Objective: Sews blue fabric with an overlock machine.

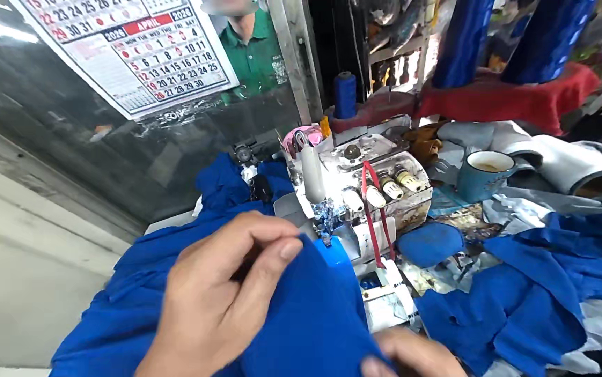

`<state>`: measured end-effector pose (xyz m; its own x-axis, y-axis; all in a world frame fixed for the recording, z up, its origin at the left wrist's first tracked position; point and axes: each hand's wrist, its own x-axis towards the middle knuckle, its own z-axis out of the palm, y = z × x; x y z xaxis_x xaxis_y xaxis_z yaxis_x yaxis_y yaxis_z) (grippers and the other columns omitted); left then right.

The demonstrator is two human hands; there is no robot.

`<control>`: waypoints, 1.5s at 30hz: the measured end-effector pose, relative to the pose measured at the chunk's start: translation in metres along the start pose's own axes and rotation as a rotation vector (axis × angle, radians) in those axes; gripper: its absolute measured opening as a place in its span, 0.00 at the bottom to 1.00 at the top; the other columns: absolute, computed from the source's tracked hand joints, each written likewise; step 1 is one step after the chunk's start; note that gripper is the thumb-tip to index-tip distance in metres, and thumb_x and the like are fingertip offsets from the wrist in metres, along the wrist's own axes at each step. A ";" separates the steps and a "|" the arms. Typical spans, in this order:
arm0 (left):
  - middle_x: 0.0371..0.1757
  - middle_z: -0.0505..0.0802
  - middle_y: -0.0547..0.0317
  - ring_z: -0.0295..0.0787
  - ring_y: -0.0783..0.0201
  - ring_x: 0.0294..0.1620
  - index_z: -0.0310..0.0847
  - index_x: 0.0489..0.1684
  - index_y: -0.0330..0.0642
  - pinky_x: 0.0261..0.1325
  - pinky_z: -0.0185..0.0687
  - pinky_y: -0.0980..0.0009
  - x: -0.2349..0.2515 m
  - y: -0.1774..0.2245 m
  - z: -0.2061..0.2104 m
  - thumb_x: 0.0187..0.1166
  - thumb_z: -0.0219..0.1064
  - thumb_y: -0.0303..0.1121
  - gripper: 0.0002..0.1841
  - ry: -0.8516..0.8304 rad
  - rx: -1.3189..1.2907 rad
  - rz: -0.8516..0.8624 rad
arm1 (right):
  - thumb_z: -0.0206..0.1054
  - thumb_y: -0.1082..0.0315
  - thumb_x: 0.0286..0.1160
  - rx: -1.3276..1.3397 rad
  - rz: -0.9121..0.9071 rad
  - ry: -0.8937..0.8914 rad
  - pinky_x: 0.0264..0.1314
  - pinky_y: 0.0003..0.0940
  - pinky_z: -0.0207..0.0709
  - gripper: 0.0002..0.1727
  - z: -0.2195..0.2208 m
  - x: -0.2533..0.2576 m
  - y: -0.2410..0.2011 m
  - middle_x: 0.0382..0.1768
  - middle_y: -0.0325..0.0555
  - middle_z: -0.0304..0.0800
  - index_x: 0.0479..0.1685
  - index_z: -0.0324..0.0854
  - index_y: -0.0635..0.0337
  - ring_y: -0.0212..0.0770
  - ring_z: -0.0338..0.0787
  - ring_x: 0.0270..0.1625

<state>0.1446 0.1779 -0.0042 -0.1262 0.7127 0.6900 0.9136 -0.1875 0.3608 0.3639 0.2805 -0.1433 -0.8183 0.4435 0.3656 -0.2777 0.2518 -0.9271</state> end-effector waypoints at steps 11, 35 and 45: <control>0.42 0.90 0.79 0.87 0.80 0.45 0.91 0.44 0.62 0.46 0.87 0.73 -0.021 -0.073 0.066 0.82 0.66 0.47 0.08 -0.268 0.235 -0.247 | 0.67 0.58 0.83 -0.321 0.176 0.070 0.34 0.31 0.88 0.11 -0.004 0.000 0.068 0.40 0.38 0.92 0.45 0.91 0.54 0.31 0.89 0.31; 0.41 0.92 0.74 0.89 0.77 0.41 0.90 0.43 0.54 0.45 0.89 0.73 -0.023 -0.076 0.069 0.84 0.66 0.42 0.08 -0.093 0.135 -0.186 | 0.69 0.53 0.79 -0.452 0.058 0.180 0.43 0.28 0.85 0.12 0.015 0.015 0.080 0.43 0.36 0.91 0.38 0.93 0.47 0.29 0.89 0.42; 0.41 0.88 0.76 0.85 0.79 0.42 0.89 0.44 0.58 0.43 0.85 0.75 -0.026 -0.071 0.063 0.83 0.65 0.48 0.10 -0.182 0.286 -0.250 | 0.72 0.57 0.79 -0.345 0.120 0.074 0.40 0.31 0.89 0.10 -0.009 -0.008 0.063 0.39 0.34 0.96 0.36 0.93 0.52 0.28 0.92 0.38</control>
<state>0.1072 0.2156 -0.0871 -0.3104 0.8250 0.4723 0.9374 0.1830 0.2963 0.3573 0.3007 -0.2039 -0.7924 0.5455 0.2730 0.0143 0.4640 -0.8857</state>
